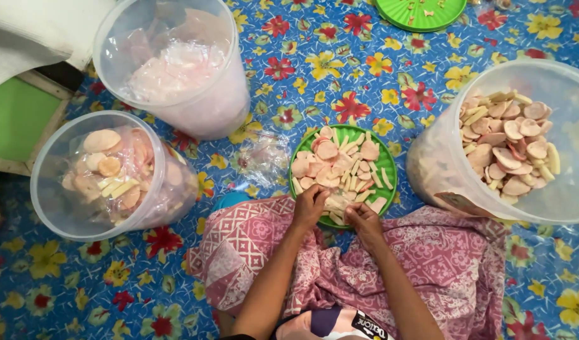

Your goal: Sorting and arranging sliced food items on a plate

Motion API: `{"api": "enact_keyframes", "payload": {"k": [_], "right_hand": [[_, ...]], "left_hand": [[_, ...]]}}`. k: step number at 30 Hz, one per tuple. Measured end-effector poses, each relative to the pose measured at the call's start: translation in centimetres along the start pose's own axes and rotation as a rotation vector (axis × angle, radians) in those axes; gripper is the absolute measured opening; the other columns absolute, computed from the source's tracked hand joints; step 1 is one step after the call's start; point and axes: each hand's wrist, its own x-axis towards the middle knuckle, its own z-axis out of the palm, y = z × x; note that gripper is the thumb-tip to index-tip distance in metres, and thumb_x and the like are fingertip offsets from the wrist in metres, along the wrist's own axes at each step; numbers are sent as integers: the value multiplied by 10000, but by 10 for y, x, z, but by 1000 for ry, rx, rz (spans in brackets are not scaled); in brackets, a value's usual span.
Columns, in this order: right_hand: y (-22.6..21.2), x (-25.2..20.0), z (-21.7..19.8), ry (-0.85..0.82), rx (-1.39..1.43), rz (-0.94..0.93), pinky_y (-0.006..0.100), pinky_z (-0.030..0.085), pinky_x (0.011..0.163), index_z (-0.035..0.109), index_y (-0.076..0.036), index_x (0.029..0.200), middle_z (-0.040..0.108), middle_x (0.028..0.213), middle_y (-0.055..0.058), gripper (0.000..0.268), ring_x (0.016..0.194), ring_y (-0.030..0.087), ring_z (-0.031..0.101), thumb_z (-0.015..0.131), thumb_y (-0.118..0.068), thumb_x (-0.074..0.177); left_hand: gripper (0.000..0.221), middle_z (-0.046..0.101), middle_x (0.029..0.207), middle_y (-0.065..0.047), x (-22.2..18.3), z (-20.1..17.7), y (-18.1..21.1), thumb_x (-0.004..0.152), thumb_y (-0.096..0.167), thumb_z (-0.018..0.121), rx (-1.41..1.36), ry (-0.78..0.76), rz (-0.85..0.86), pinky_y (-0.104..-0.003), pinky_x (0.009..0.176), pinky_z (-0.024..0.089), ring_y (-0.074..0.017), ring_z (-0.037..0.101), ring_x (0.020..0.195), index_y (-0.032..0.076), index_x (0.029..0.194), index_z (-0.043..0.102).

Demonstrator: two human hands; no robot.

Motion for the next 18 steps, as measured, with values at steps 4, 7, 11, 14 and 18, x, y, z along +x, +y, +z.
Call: {"api": "enact_keyframes", "payload": {"k": [4, 7, 11, 14, 18], "right_hand": [[0, 3, -3, -16, 33, 64, 231, 546, 611, 565, -44, 998, 601, 793, 52, 163, 656, 121, 629, 578, -175, 901], [-4, 4, -1, -6, 41, 59, 233, 545, 591, 569, -31, 963, 571, 766, 48, 118, 650, 124, 614, 607, -82, 863], [-10, 0, 3, 10, 65, 42, 216, 538, 640, 565, -52, 953, 569, 813, 18, 145, 707, 109, 607, 637, -52, 826], [-17, 0, 7, 36, 140, -1, 213, 534, 667, 523, -69, 933, 552, 845, 4, 207, 725, 98, 599, 663, -6, 795], [-26, -5, 12, -20, 192, 18, 198, 542, 647, 500, -84, 1031, 565, 875, 14, 286, 733, 103, 613, 629, 13, 795]], "left_hand": [[142, 680, 780, -119, 6, -4, -10, 876, 255, 613, 45, -83, 40, -372, 693, 526, -292, 661, 798, 133, 913, 675], [137, 691, 831, -94, 9, -3, -19, 865, 256, 636, 43, -103, 29, -361, 710, 525, -263, 662, 832, 144, 926, 686], [129, 664, 718, -130, 7, -6, -3, 870, 220, 631, -9, -84, 49, -363, 665, 511, -259, 656, 727, 106, 901, 681], [144, 656, 690, -127, 7, -7, -2, 876, 235, 622, 2, -89, 53, -377, 649, 514, -278, 654, 715, 105, 903, 676], [143, 649, 679, -140, 8, -9, 1, 870, 217, 618, 37, -119, 76, -402, 649, 516, -313, 651, 716, 97, 925, 672]]}}
